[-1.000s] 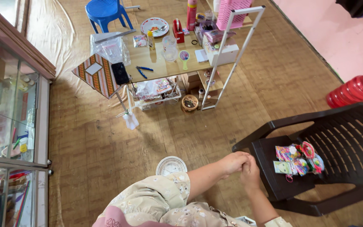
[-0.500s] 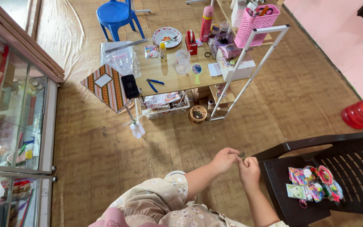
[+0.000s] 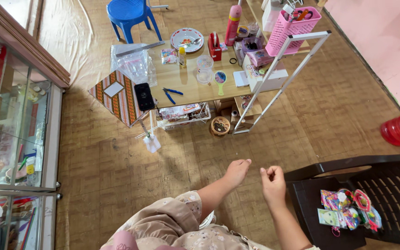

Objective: The person assembles a white plastic three-tier shelf by snapping trays into place, then wipes a small decorative flower pot with a tissue. The person places the assembled shelf on the floor and continues cleaning the decorative item.

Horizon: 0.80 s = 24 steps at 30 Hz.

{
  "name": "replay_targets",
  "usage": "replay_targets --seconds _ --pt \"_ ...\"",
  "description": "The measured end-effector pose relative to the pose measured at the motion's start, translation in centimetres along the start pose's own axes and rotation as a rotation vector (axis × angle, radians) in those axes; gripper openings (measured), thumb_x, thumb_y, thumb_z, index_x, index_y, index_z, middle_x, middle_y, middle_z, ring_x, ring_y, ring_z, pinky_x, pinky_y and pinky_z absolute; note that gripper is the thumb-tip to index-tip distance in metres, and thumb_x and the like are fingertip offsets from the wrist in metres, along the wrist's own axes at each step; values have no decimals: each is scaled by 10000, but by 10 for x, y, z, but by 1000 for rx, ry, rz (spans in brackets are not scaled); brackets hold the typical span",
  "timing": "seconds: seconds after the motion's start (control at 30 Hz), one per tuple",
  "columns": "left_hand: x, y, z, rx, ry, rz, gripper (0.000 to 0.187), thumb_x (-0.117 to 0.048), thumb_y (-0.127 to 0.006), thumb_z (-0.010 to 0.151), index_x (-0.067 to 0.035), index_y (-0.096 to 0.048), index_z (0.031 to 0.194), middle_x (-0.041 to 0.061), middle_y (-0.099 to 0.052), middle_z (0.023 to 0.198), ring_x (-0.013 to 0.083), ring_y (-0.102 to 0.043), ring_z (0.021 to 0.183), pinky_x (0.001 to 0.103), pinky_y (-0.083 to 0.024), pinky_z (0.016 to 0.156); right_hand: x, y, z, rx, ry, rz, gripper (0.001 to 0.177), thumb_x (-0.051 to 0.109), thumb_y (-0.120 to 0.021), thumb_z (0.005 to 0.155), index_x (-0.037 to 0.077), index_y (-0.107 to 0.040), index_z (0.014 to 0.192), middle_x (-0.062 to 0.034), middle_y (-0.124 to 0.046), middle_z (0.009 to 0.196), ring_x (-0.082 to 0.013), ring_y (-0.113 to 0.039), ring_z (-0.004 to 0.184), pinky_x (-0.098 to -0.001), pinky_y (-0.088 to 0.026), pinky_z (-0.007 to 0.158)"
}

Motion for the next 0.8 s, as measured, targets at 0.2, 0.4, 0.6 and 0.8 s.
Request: replay_targets --seconds 0.2,0.4,0.6,0.8 --pt "20 -37 16 153 56 -349 246 -375 -542 995 -157 -653 1029 11 -650 979 152 -580 919 333 -473 788 49 -5 -22 100 363 -93 239 73 -586 973 38 -576 1210 -111 -581 1251 -213 -589 1146 -327 -482 998" --pt "22 -88 9 411 257 -643 408 -465 -453 1049 -147 -594 1263 42 -621 1218 197 -558 1148 363 -464 942 76 9 -32 325 608 -250 438 267 -470 1055 17 -532 1410 -255 -417 1558 -414 -343 1496 -498 -261 1220" --pt "-9 -138 11 572 67 -722 520 -466 -359 1099 -101 -521 1433 81 -567 1424 220 -509 1348 370 -436 1095 64 46 7 308 761 -354 576 481 -360 1090 71 -537 1454 -209 -442 1587 -437 -292 1550 -547 -153 1277" --pt "-18 -177 32 611 85 -751 473 -382 -354 1151 -51 -497 1458 104 -573 1451 223 -526 1373 369 -434 1145 37 95 48 130 748 -506 681 593 -299 1043 108 -522 1466 -121 -502 1551 -328 -413 1493 -579 -138 1258"
Point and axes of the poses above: each hand's wrist, its own z-axis towards the middle knuckle, its own y-axis out of the back of the hand, x = y × z, the point moved 3 cm from there along z, towards the middle knuckle
